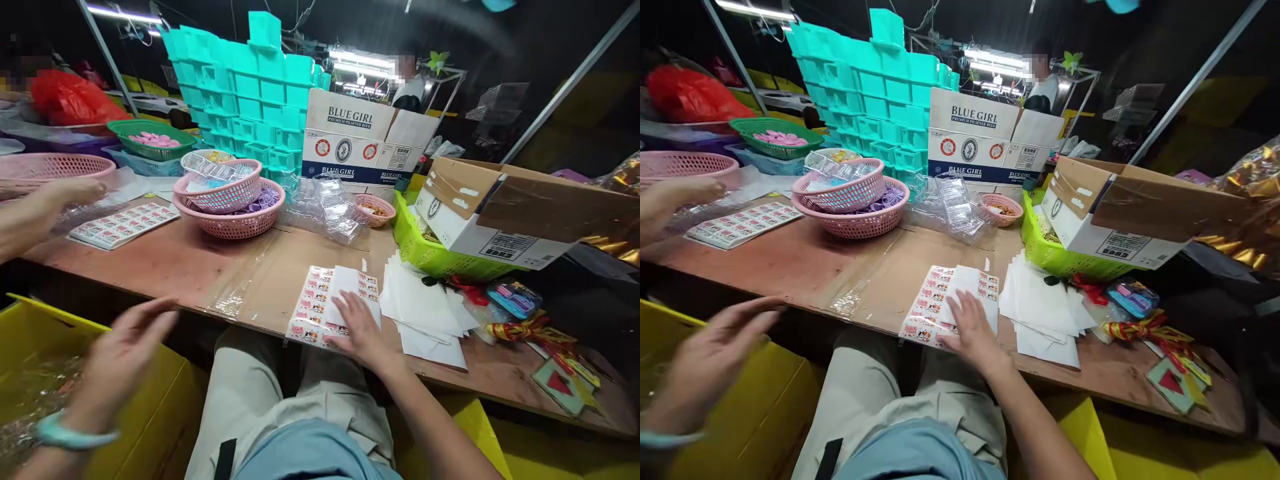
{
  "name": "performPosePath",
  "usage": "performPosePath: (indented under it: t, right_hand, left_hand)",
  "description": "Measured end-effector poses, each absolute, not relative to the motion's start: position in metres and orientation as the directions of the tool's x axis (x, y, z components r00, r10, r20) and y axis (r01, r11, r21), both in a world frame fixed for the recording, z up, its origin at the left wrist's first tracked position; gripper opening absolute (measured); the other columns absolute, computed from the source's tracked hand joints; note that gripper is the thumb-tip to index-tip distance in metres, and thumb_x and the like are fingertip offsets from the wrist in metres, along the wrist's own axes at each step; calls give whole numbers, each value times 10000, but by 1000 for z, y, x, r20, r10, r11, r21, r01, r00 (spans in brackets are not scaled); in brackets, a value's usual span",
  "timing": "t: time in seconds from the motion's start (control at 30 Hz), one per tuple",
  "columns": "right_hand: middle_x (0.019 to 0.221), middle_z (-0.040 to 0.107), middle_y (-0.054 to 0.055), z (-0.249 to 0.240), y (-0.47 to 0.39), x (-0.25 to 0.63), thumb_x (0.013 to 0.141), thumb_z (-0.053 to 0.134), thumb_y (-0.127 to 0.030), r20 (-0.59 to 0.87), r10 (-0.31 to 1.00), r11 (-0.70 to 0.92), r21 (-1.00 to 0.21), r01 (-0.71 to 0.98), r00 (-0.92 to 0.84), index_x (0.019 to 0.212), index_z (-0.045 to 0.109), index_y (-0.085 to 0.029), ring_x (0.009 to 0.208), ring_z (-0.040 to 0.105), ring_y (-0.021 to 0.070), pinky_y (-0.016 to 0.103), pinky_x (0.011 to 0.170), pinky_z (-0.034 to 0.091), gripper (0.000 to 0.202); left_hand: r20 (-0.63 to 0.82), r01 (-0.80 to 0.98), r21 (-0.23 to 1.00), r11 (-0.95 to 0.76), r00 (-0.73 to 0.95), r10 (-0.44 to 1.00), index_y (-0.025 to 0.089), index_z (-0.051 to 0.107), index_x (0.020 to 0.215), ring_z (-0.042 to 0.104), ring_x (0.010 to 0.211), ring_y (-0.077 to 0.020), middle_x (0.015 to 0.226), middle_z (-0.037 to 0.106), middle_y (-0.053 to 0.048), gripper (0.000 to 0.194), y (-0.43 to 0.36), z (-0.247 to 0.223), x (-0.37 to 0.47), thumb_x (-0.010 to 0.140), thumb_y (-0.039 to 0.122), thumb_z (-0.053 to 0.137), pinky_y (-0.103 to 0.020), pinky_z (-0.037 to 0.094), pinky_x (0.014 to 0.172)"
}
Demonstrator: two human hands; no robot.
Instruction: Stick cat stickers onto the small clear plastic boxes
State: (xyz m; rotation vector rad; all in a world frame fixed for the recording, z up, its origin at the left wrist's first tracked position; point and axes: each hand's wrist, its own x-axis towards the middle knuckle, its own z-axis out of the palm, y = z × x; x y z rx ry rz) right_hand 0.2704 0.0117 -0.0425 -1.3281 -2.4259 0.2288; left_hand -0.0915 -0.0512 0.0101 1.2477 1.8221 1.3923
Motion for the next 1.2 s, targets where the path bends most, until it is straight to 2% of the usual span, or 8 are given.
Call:
performPosePath:
  t: [0.17, 0.3, 0.43, 0.63, 0.77, 0.87, 1.0, 1.2]
  right_hand:
    - [1327, 559, 174, -59, 10, 312, 804, 675, -287, 205, 873, 485, -279, 829, -443, 1235, 568, -156, 1215, 544, 303, 460, 1000, 475, 462]
    - [1133, 686, 131, -61, 5, 303, 868, 483, -105, 390, 813, 547, -256, 797, -432, 1167, 597, -162, 1049, 656, 243, 396, 876, 559, 325]
    - [1136, 688, 107, -53, 15, 279, 802, 658, -301, 448, 738, 657, -302, 691, -505, 1145, 614, -196, 1058, 644, 282, 441, 923, 536, 361]
    - [1193, 638, 135, -16, 129, 259, 885, 538, -348, 569, 810, 480, -507, 716, -140, 1268, 524, -184, 1129, 592, 267, 447, 970, 477, 417]
    - [1485, 332, 201, -4, 222, 238, 751, 639, -553, 514, 843, 199, -571, 796, 159, 1478, 209, -143, 1357, 325, 356, 534, 1069, 319, 939]
    - [1558, 156, 173, -2, 266, 219, 683, 672, -600, 439, 865, 64, -574, 816, 241, 1510, 88, -178, 1383, 226, 411, 571, 1056, 282, 1098]
    - [1527, 232, 170, 5, 294, 213, 685, 690, -453, 383, 891, 32, -586, 810, 242, 1511, 78, -191, 1296, 354, 399, 535, 985, 356, 1061]
    - [1503, 278, 104, 17, 271, 242, 703, 655, -425, 503, 863, 324, -485, 812, -43, 1503, 117, -244, 1298, 343, 332, 480, 1032, 328, 981]
  left_hand:
    - [-289, -152, 936, 317, 181, 940, 196, 617, 1092, 580, 1118, -295, 1173, 641, -99, 610, 5, -10, 45, 629, 577, 730, -406, 454, 966]
    - [-344, -261, 879, 400, 234, 909, 177, 463, 1272, 578, 1127, -263, 1220, 598, -146, 803, 35, -31, 98, 616, 520, 774, -353, 460, 922]
    - [-257, -353, 882, 312, 195, 947, 206, 270, 1391, 603, 1093, -281, 1189, 616, -152, 978, 56, -54, 95, 602, 422, 804, -390, 481, 907]
    - [271, 264, 935, -237, -101, 957, 260, 456, 1305, 466, 1259, -300, 1301, 505, -130, 620, 106, -51, 81, 726, 325, 666, -483, 370, 1060]
    - [560, 529, 743, -410, -156, 814, 216, 493, 1275, 353, 1340, -306, 1373, 426, -150, 568, 208, 12, 86, 752, 387, 632, -493, 262, 1125]
    - [610, 649, 667, -367, -192, 769, 121, 482, 1265, 226, 1400, -331, 1443, 345, -199, 603, 301, 68, 91, 752, 393, 647, -499, 180, 1143]
    - [537, 714, 621, -325, -86, 839, 158, 621, 929, 546, 1114, -295, 1067, 649, -128, 323, 374, 107, 99, 684, 342, 725, -415, 407, 964]
    - [566, 722, 610, -327, -108, 817, 176, 581, 753, 571, 774, -170, 778, 635, -26, 215, 314, 93, 69, 757, 381, 647, -287, 425, 749]
